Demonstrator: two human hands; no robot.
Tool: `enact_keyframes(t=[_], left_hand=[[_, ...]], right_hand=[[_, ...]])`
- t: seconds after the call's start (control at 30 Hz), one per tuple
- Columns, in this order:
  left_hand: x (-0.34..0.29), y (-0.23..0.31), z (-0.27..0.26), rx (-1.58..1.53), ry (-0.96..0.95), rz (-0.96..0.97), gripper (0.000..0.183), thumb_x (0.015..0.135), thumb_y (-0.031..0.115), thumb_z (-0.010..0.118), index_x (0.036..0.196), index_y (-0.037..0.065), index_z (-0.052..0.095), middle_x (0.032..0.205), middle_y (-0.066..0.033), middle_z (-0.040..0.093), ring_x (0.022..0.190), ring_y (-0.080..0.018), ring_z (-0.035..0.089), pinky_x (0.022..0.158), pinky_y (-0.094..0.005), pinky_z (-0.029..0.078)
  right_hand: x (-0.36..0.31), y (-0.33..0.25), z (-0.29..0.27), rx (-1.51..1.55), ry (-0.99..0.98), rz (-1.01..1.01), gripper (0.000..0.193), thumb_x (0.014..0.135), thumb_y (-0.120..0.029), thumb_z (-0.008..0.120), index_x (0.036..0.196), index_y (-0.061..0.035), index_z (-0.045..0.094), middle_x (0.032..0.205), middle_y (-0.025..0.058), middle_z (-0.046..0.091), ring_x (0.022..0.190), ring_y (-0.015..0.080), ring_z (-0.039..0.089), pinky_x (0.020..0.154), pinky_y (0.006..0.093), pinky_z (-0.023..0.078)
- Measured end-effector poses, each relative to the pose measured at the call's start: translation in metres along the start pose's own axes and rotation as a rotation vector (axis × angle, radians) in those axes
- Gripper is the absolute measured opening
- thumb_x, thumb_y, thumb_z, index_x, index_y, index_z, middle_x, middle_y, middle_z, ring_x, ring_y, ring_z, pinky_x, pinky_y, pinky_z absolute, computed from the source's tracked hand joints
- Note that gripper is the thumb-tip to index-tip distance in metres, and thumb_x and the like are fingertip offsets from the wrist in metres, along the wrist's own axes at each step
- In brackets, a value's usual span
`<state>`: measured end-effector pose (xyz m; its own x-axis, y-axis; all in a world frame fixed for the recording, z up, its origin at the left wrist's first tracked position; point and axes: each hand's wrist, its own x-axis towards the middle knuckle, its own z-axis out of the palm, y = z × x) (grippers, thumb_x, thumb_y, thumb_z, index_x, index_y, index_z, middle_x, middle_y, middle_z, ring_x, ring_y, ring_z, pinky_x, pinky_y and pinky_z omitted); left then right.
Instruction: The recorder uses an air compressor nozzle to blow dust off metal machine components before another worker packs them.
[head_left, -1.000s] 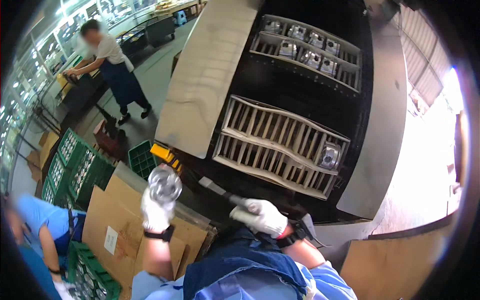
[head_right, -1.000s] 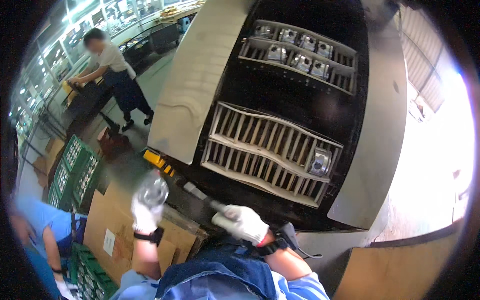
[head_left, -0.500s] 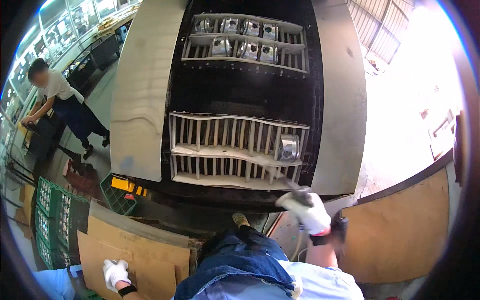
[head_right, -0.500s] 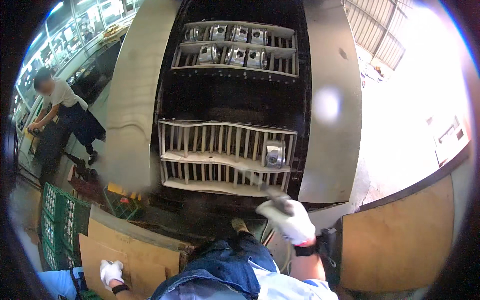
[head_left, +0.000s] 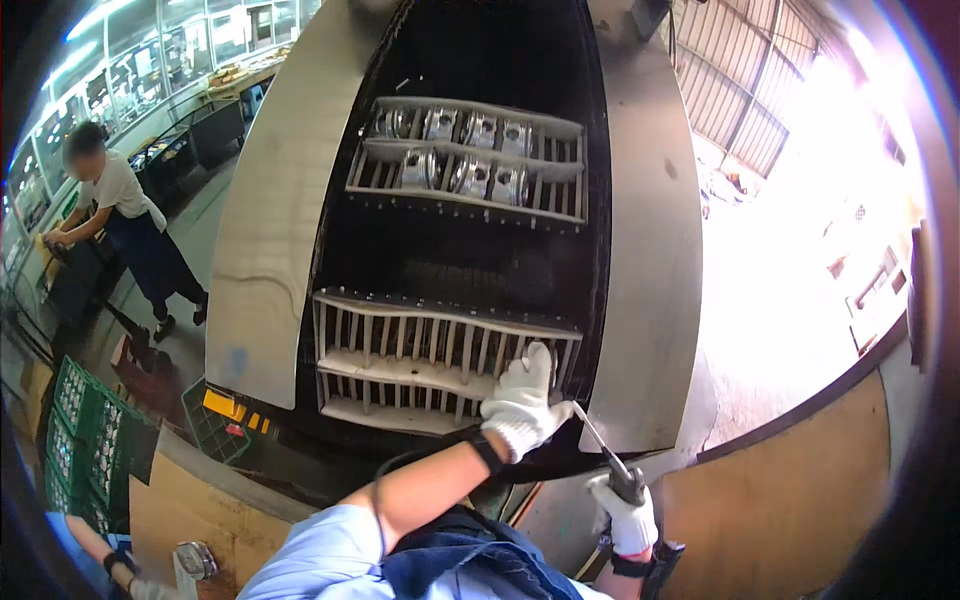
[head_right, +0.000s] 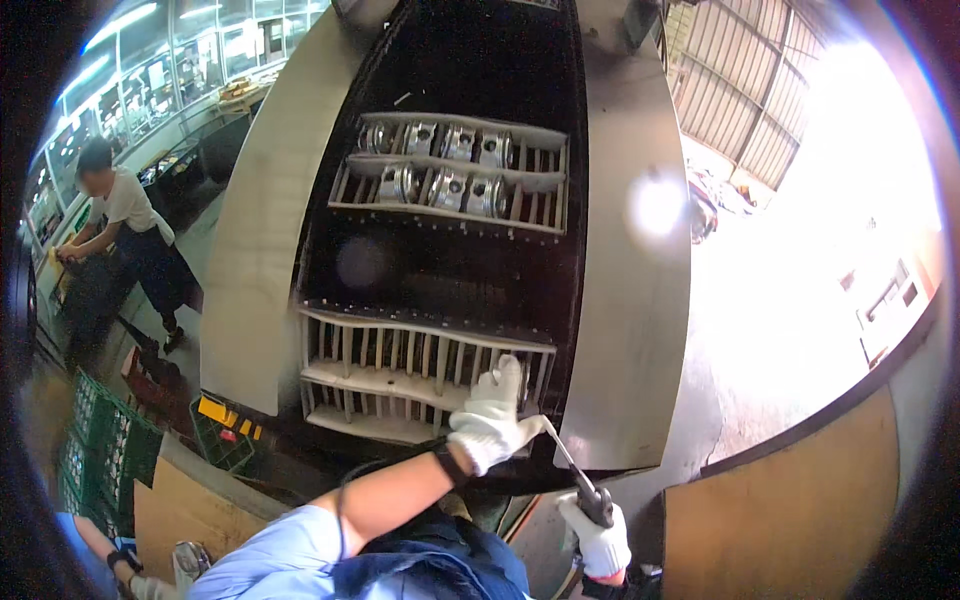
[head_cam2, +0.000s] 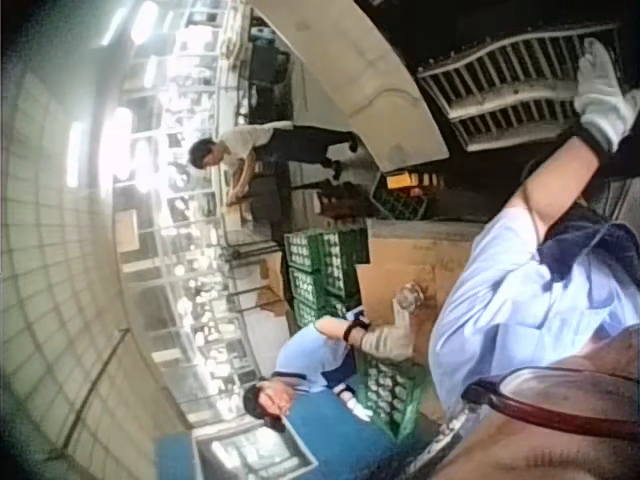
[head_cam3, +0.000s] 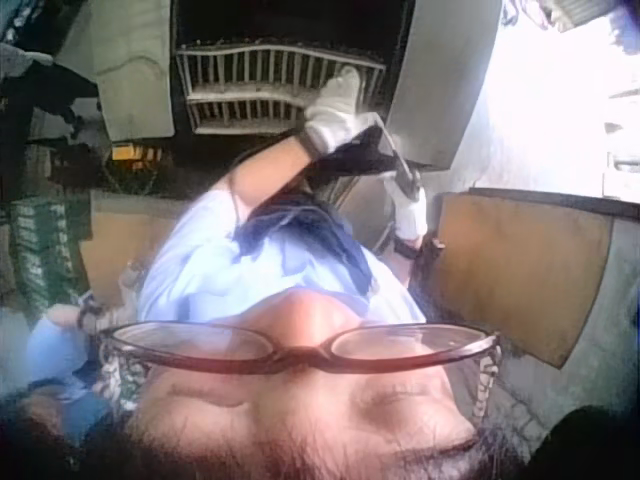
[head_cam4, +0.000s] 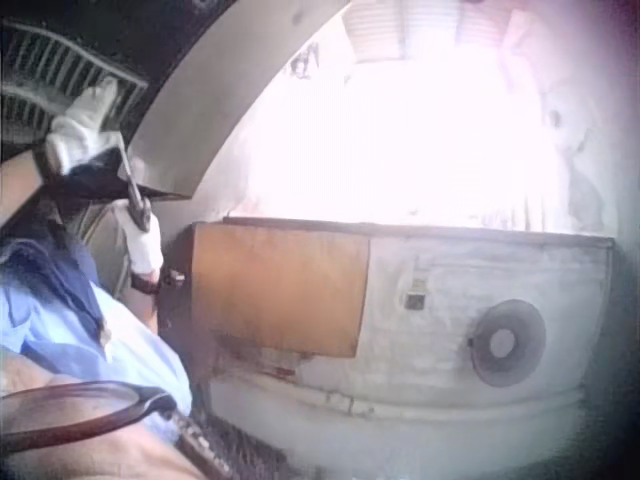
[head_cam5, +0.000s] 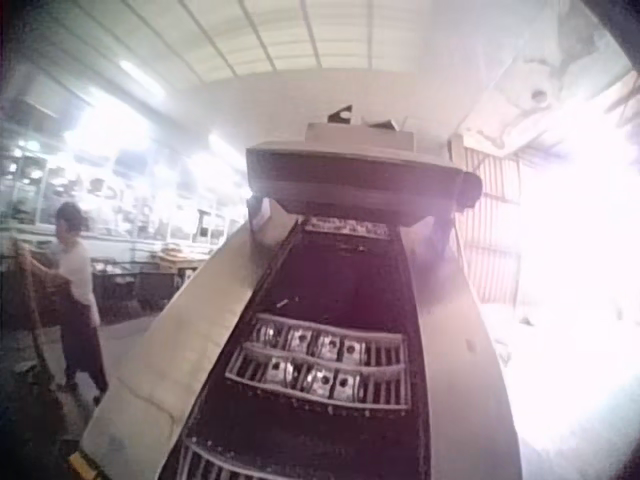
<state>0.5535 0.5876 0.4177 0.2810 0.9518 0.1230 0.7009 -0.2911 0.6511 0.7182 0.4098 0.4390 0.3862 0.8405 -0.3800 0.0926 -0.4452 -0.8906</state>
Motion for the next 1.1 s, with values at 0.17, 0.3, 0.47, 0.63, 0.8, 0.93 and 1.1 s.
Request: enact_keyframes(t=[0.17,0.3,0.47,0.63,0.8,0.93,1.1], left_hand=[[0.021,-0.001,0.02,0.005,0.012,-0.109,0.068,0.078,0.035,0.077,0.132,0.011,0.044,0.115,-0.0242,0.056,0.101,-0.0424,0.063,0.083,-0.052,0.055],[0.012,-0.033,0.011,-0.182,0.182,0.125,0.05,0.076,0.023,0.071,0.121,0.011,0.053,0.111,-0.0195,0.056,0.097,-0.0383,0.065,0.078,-0.0519,0.054],[0.016,-0.064,-0.06,-1.329,0.01,0.078,0.054,0.067,-0.011,0.063,0.118,0.004,0.059,0.113,-0.0165,0.063,0.102,-0.0255,0.065,0.087,-0.0366,0.054],[-0.001,-0.094,-0.13,-2.133,-0.093,-0.155,0.052,0.084,0.022,0.048,0.123,-0.013,0.057,0.114,-0.0289,0.065,0.102,-0.044,0.067,0.095,-0.0514,0.055],[-0.031,-0.135,-0.122,-2.294,-0.24,-0.129,0.074,0.078,0.039,0.06,0.129,-0.014,0.051,0.118,-0.0366,0.059,0.092,-0.037,0.057,0.081,-0.0453,0.054],[-0.056,-0.142,-0.131,-2.172,0.012,-0.211,0.073,0.083,0.043,0.058,0.129,-0.013,0.054,0.123,-0.0408,0.056,0.089,-0.0423,0.06,0.084,-0.0499,0.054],[-0.096,-0.163,-0.161,-2.551,-0.185,-0.076,0.064,0.085,0.035,0.056,0.124,-0.016,0.054,0.115,-0.0431,0.058,0.078,-0.0417,0.064,0.067,-0.0469,0.06]], right_hand=[[-0.004,-0.003,-0.01,0.071,0.048,0.032,0.009,0.086,-0.009,0.07,0.091,-0.0023,0.072,0.057,-0.0019,0.055,0.04,0.0092,0.047,0.041,0.0258,0.035],[0.001,-0.011,-0.012,0.058,-0.022,0.015,0.009,0.087,-0.009,0.069,0.091,-0.0014,0.072,0.055,-0.0012,0.054,0.04,0.0093,0.047,0.04,0.0255,0.035],[0.019,-0.023,0.005,0.235,-0.251,0.035,0.011,0.088,-0.01,0.07,0.097,-0.0037,0.07,0.055,-0.0008,0.053,0.042,0.0084,0.047,0.04,0.0257,0.034],[0.034,-0.066,0.063,0.238,-0.569,-0.059,0.012,0.09,-0.008,0.067,0.097,0.0005,0.07,0.056,-0.0003,0.055,0.043,0.0064,0.047,0.041,0.0238,0.035],[0.047,-0.101,0.119,0.044,-0.978,-0.065,0.02,0.09,-0.015,0.069,0.098,0.0026,0.071,0.056,-0.0025,0.051,0.046,0.0067,0.046,0.045,0.0235,0.035],[0.048,-0.093,0.144,0.046,-1.074,0.0,0.021,0.09,-0.017,0.069,0.099,0.0027,0.071,0.056,-0.0025,0.051,0.046,0.0074,0.047,0.045,0.0241,0.036],[0.024,-0.095,0.174,0.0,-1.101,-0.053,0.022,0.09,-0.016,0.07,0.1,0.003,0.072,0.053,-0.0018,0.051,0.042,0.0082,0.046,0.045,0.0239,0.036]])
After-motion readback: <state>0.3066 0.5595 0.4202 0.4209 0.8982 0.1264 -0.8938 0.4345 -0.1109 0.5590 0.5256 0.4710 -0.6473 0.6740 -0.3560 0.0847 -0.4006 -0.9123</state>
